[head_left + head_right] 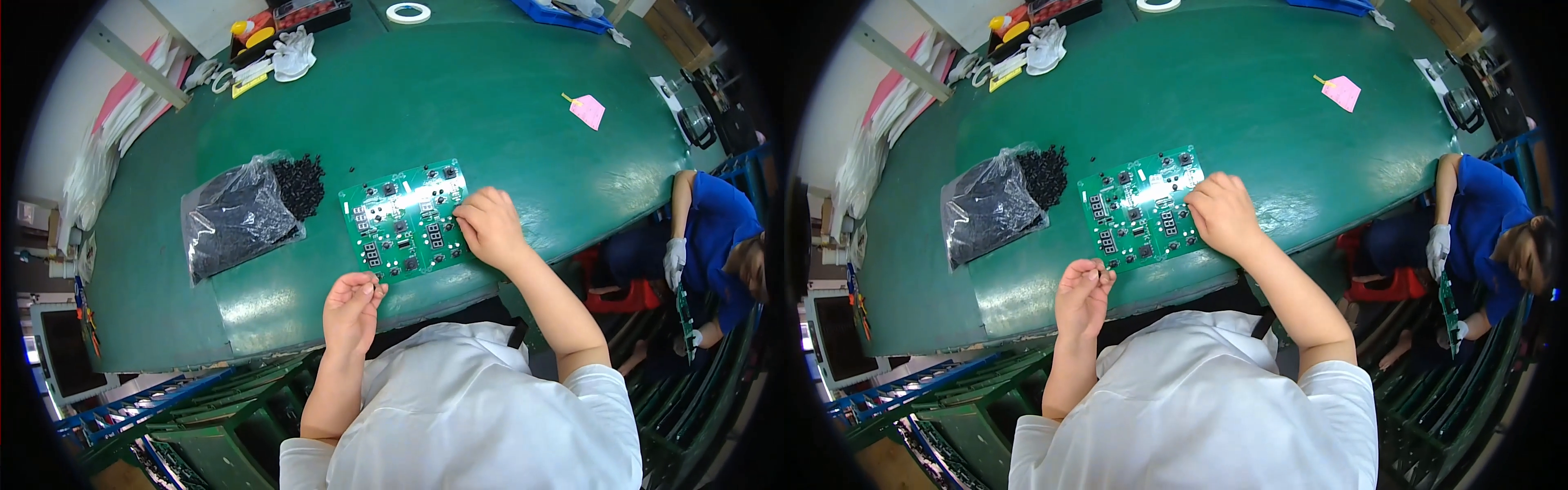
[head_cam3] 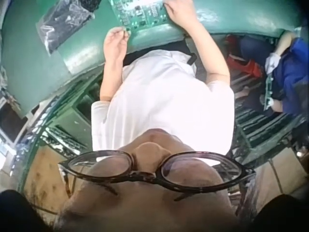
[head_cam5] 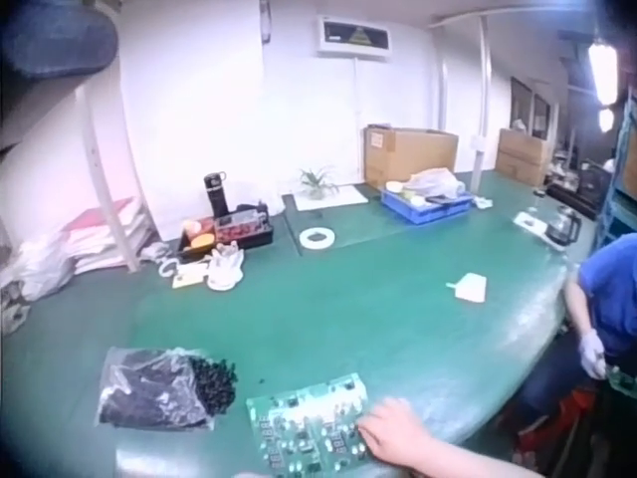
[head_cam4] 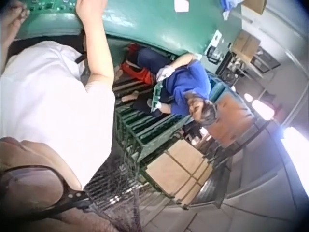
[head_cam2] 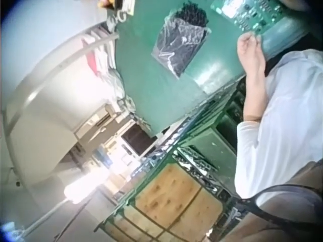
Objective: The person inserts small electronic components by hand into a printed circuit board on an assembly line.
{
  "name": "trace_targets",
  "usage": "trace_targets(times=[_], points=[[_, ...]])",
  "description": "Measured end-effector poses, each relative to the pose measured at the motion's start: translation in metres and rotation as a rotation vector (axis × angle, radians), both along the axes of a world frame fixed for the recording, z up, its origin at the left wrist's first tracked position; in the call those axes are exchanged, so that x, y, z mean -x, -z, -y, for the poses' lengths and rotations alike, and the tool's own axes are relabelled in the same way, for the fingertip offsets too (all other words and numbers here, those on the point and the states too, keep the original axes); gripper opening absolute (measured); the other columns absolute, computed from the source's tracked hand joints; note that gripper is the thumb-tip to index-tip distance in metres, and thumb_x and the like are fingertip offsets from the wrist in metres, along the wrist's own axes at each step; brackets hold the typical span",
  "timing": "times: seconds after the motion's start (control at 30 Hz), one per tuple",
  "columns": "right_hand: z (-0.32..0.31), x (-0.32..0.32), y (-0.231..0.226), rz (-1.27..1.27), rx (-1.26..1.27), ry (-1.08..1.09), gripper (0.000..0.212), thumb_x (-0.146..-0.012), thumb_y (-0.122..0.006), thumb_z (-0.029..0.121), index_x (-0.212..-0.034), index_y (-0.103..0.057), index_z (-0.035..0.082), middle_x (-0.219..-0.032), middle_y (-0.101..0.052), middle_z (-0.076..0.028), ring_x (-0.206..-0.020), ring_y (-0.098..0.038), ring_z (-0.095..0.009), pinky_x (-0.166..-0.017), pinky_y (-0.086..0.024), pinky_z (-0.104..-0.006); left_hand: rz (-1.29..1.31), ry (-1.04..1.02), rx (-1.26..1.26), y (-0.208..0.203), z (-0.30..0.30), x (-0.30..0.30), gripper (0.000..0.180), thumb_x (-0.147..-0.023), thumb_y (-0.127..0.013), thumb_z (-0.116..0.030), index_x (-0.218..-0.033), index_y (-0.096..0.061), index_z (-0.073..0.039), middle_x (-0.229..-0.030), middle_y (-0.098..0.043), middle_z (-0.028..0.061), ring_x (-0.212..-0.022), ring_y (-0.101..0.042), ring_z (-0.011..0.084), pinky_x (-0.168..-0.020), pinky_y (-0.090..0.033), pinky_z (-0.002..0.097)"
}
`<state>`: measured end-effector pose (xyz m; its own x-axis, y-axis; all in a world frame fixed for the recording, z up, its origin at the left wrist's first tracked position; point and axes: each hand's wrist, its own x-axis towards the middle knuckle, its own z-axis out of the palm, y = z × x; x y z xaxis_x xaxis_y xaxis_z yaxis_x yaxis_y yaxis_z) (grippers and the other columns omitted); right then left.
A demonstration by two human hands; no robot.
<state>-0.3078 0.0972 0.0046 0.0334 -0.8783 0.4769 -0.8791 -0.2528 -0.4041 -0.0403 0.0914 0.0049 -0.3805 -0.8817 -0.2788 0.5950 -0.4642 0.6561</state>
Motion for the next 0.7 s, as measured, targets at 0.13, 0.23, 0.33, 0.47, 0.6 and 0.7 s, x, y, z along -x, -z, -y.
trace_targets(times=[0.13,0.23,0.33,0.47,0.6,0.7], points=[[0.013,0.004,0.007,-0.13,-0.013,-0.08,0.008,-0.07,-0.066,0.009,-0.077,-0.064,0.008,-0.088,-0.056,-0.005,-0.092,-0.053,-0.025,-0.083,-0.04,-0.0407,0.075,-0.089,0.06,0.007,0.005,-0.004,0.008,-0.089,-0.056,0.0,-0.097,-0.057,-0.002,-0.081,-0.058,0.0059,-0.069,-0.054,0.0128,-0.077,-0.05,0.0325],[0.018,0.005,0.007,-0.131,-0.031,-0.113,0.008,-0.07,-0.068,0.01,-0.076,-0.064,0.008,-0.088,-0.057,-0.005,-0.093,-0.053,-0.025,-0.086,-0.04,-0.041,0.232,-0.172,0.193,0.015,0.017,-0.012,0.005,-0.092,-0.053,-0.004,-0.097,-0.055,-0.003,-0.073,-0.054,0.0031,-0.06,-0.047,0.0093,-0.066,-0.047,0.0283],[0.021,0.006,0.009,-0.076,-0.074,-0.102,0.005,-0.07,-0.067,0.009,-0.072,-0.063,0.007,-0.088,-0.057,-0.004,-0.094,-0.053,-0.025,-0.088,-0.039,-0.0411,0.362,-0.152,0.266,0.017,0.032,-0.014,0.011,-0.094,-0.054,-0.011,-0.102,-0.051,-0.004,-0.071,-0.052,0.0014,-0.06,-0.045,0.0071,-0.061,-0.042,0.0256],[0.021,0.008,0.01,-0.065,-0.076,-0.132,0.005,-0.069,-0.067,0.008,-0.07,-0.063,0.007,-0.087,-0.058,-0.005,-0.094,-0.053,-0.025,-0.088,-0.039,-0.0411,0.593,-0.168,0.48,0.021,0.056,0.001,0.021,-0.085,-0.06,-0.002,-0.105,-0.054,-0.002,-0.08,-0.058,0.0039,-0.075,-0.054,0.0124,-0.068,-0.045,0.0261],[0.02,0.007,0.011,-0.084,-0.065,-0.117,0.005,-0.069,-0.067,0.008,-0.07,-0.063,0.007,-0.086,-0.058,-0.005,-0.094,-0.054,-0.026,-0.088,-0.04,-0.0414,1.201,-0.148,1.002,0.031,0.075,0.007,0.025,-0.074,-0.063,0.002,-0.098,-0.058,-0.002,-0.08,-0.059,0.009,-0.074,-0.055,0.0243,-0.071,-0.045,0.0345],[0.019,0.007,0.016,-0.062,-0.055,-0.109,0.005,-0.07,-0.067,0.008,-0.07,-0.063,0.006,-0.085,-0.058,-0.006,-0.093,-0.054,-0.026,-0.087,-0.04,-0.0419,1.317,-0.04,1.211,0.04,0.081,0.005,0.023,-0.075,-0.064,0.002,-0.097,-0.06,-0.001,-0.08,-0.058,0.0079,-0.072,-0.055,0.018,-0.067,-0.046,0.029]])
